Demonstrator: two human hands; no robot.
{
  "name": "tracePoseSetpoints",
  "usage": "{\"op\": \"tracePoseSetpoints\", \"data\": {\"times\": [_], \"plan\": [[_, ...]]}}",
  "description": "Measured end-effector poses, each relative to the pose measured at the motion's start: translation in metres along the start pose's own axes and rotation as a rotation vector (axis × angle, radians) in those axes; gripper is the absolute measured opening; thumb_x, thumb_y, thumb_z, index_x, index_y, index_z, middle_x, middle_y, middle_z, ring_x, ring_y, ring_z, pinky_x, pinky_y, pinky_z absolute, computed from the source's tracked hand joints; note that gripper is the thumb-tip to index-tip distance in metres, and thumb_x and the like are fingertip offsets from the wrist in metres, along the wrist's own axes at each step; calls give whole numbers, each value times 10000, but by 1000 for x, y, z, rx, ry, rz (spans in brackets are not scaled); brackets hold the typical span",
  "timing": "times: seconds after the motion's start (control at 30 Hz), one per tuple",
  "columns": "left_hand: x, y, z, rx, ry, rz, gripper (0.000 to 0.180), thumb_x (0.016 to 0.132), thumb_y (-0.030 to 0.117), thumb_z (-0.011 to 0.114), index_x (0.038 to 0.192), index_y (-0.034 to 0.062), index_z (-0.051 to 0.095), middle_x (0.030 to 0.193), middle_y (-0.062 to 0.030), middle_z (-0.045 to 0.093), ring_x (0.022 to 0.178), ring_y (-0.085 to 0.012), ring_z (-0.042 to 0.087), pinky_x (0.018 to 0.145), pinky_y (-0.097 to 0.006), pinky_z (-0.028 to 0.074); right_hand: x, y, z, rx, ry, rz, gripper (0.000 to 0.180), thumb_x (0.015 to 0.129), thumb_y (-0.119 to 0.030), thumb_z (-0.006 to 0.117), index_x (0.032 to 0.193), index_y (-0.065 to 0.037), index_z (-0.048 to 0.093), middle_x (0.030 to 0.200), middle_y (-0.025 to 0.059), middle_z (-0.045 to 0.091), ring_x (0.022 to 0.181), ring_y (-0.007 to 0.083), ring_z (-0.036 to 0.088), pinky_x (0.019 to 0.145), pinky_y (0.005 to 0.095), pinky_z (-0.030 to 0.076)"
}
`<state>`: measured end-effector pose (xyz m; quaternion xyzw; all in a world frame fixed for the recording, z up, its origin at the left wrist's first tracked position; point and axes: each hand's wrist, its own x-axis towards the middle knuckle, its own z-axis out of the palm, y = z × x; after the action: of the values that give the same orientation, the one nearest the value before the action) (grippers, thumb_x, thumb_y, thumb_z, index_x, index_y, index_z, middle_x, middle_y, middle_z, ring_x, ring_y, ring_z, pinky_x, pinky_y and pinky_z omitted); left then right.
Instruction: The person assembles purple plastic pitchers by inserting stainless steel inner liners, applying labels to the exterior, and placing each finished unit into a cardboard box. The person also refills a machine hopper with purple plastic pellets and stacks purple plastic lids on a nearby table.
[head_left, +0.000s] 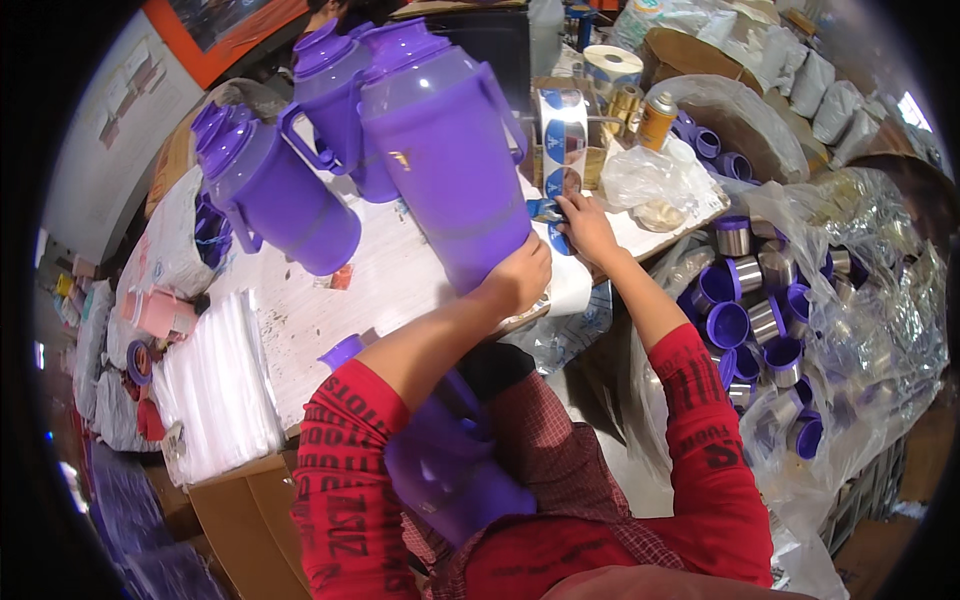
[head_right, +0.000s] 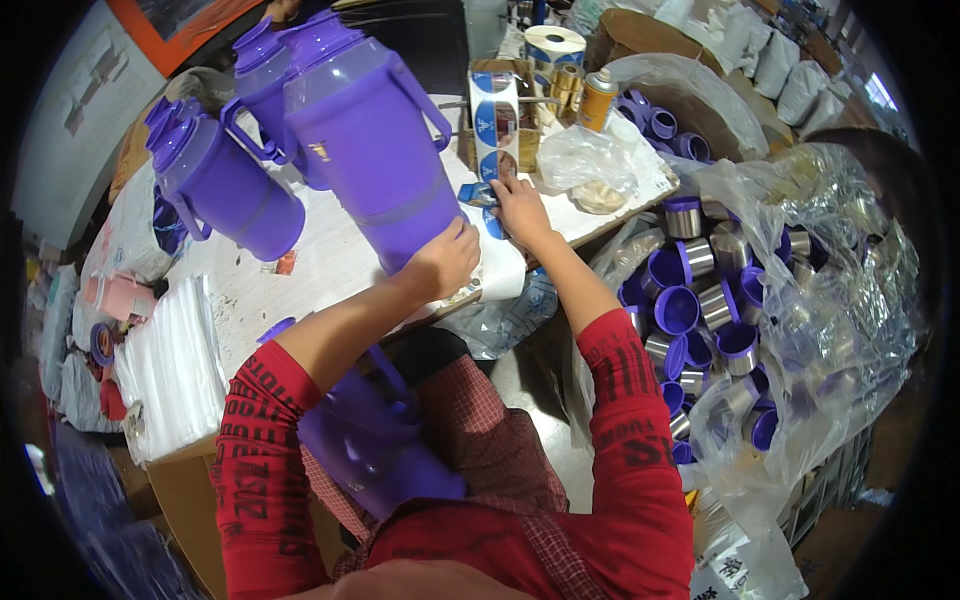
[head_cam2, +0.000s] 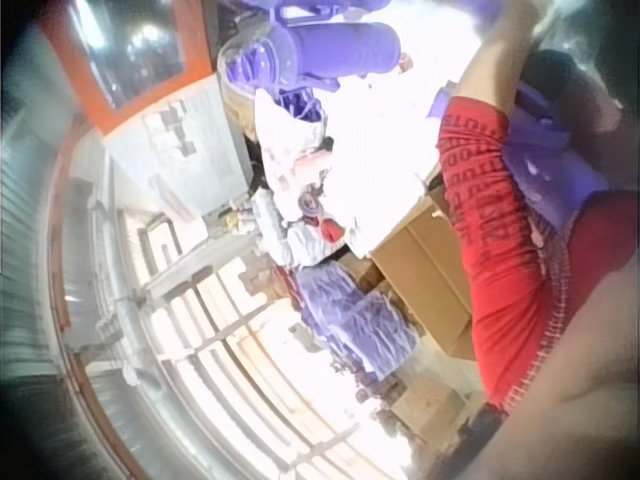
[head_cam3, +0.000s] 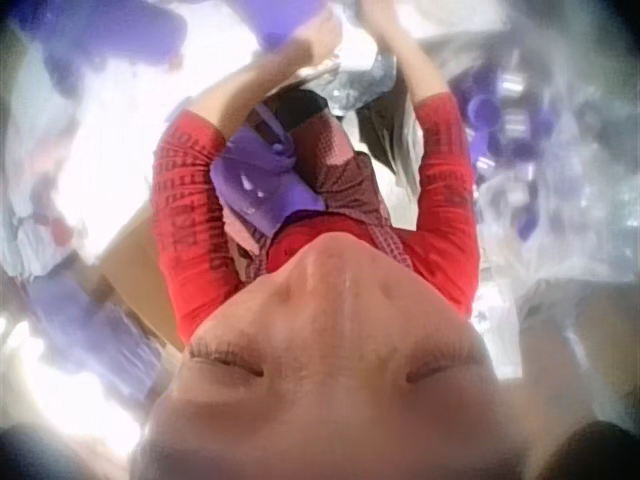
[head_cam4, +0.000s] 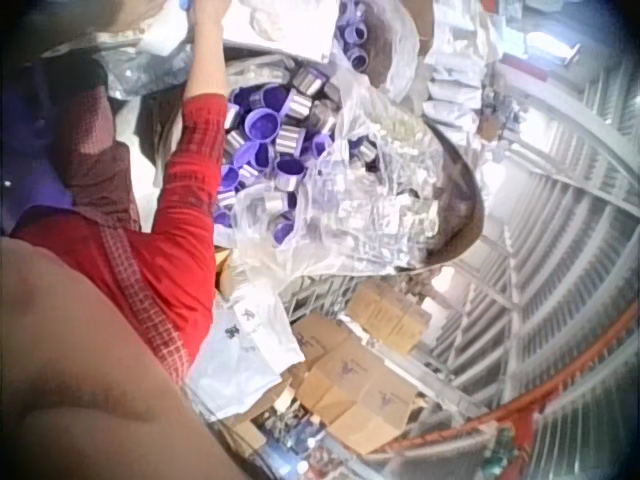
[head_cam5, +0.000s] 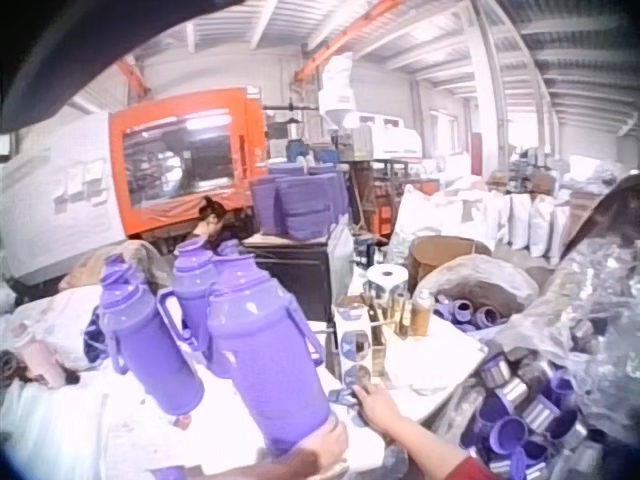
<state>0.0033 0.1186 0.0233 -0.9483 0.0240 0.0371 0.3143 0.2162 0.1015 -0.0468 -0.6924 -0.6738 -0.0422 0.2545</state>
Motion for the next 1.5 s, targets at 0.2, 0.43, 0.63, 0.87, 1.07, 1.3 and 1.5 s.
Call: {"op": "tracePoseSetpoints", "data": {"times": [0.2,0.43,0.63,0.87,1.07,1.3,1.5], "plan": [[-41,3,42,-434,199,-60,445,783,287,647,1098,-24,609,1178,-188,584,1168,-308,502,1033,-400,365,0,-6,-7,28,4,20,544,762,-133,722,1270,-40,550,1166,150,579,1060,351,529,938,413,432],[-49,9,39,-756,237,-162,474,807,188,647,1213,-42,563,1278,-227,542,1174,-371,538,988,-411,453,0,-6,-5,41,-1,23,532,770,-148,716,1266,-32,562,1148,147,590,1030,343,544,916,416,436],[21,41,14,-654,404,-301,475,780,250,688,1148,-33,585,1234,-209,574,1162,-314,564,913,-365,500,1,-1,-5,65,5,10,559,724,-116,742,1249,-35,566,1172,184,596,1060,379,549,936,432,443],[31,52,7,-633,229,-204,77,768,114,598,770,66,659,719,-111,677,658,-256,688,568,-374,543,16,12,-18,82,23,-138,576,668,-16,750,1219,-50,586,1141,164,609,1030,383,563,911,430,465],[-2,116,-61,-1009,-142,141,124,788,131,598,805,69,704,723,-133,676,703,-308,691,600,-433,553,35,28,-16,115,-21,-146,562,648,7,734,1194,-50,615,1143,147,615,1055,367,570,909,417,481],[-49,183,-122,-864,69,175,123,706,143,613,645,85,703,735,-107,686,653,-248,672,546,-371,543,35,16,2,7,69,-85,474,710,-55,723,1174,-62,624,1156,167,595,1077,369,555,934,420,453],[-70,197,-130,-673,308,-26,236,623,249,599,591,21,655,636,-151,578,601,-262,570,473,-358,458,-88,-41,-58,195,253,9,317,782,-138,746,1050,-30,615,1149,161,598,1051,334,587,929,379,463]]}}
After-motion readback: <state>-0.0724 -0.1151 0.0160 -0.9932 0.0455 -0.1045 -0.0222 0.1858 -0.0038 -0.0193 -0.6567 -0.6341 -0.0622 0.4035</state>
